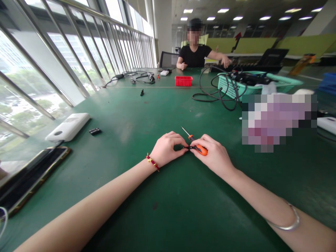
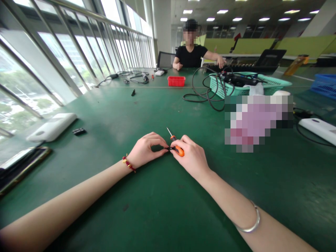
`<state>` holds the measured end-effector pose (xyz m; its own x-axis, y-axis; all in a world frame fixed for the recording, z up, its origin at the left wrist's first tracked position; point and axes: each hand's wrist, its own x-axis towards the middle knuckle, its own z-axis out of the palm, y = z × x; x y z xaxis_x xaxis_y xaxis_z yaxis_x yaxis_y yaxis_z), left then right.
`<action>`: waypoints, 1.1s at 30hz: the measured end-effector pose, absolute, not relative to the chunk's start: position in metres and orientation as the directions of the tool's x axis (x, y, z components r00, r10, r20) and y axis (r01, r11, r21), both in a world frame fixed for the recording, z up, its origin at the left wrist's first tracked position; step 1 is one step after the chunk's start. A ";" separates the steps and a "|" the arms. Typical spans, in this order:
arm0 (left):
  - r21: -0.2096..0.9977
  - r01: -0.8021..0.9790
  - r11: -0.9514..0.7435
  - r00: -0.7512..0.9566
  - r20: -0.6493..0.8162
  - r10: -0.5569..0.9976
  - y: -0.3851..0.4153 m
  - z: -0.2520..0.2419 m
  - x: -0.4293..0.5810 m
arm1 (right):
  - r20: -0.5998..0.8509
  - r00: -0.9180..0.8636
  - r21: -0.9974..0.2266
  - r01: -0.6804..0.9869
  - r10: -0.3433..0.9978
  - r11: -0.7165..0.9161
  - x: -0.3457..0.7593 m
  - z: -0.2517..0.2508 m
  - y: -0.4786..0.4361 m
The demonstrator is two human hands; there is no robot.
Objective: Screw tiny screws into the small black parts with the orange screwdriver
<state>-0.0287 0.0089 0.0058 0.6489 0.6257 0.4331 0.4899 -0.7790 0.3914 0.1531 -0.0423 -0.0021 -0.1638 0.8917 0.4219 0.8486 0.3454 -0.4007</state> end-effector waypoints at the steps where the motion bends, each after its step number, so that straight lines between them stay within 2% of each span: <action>1: 0.386 0.495 -0.778 0.651 0.428 0.627 0.009 0.006 -0.029 | 0.416 -0.167 -0.398 0.851 0.894 0.344 0.153 -0.002 -0.042; 11: 0.354 0.533 -0.769 0.639 0.428 0.640 0.008 0.006 -0.027 | 0.397 -0.163 -0.419 0.843 0.903 0.337 0.150 -0.002 -0.041; 20: 0.357 0.540 -0.762 0.613 0.454 0.647 0.008 0.005 -0.027 | 0.399 -0.128 -0.536 0.771 0.908 0.345 0.152 -0.006 -0.037; 26: 0.398 0.520 -0.756 0.581 0.483 0.655 0.005 0.007 -0.026 | 0.401 -0.134 -0.545 0.761 0.906 0.353 0.152 -0.006 -0.036; 33: 0.486 0.522 -0.701 0.553 0.433 0.712 0.007 0.005 -0.024 | 0.408 -0.137 -0.561 0.743 0.903 0.366 0.153 -0.007 -0.036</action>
<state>-0.0242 0.0070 0.0051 0.5530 0.7120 0.4328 0.5220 -0.7009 0.4861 0.1528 -0.0356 -0.0066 -0.1369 0.9026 0.4081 0.7428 0.3661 -0.5605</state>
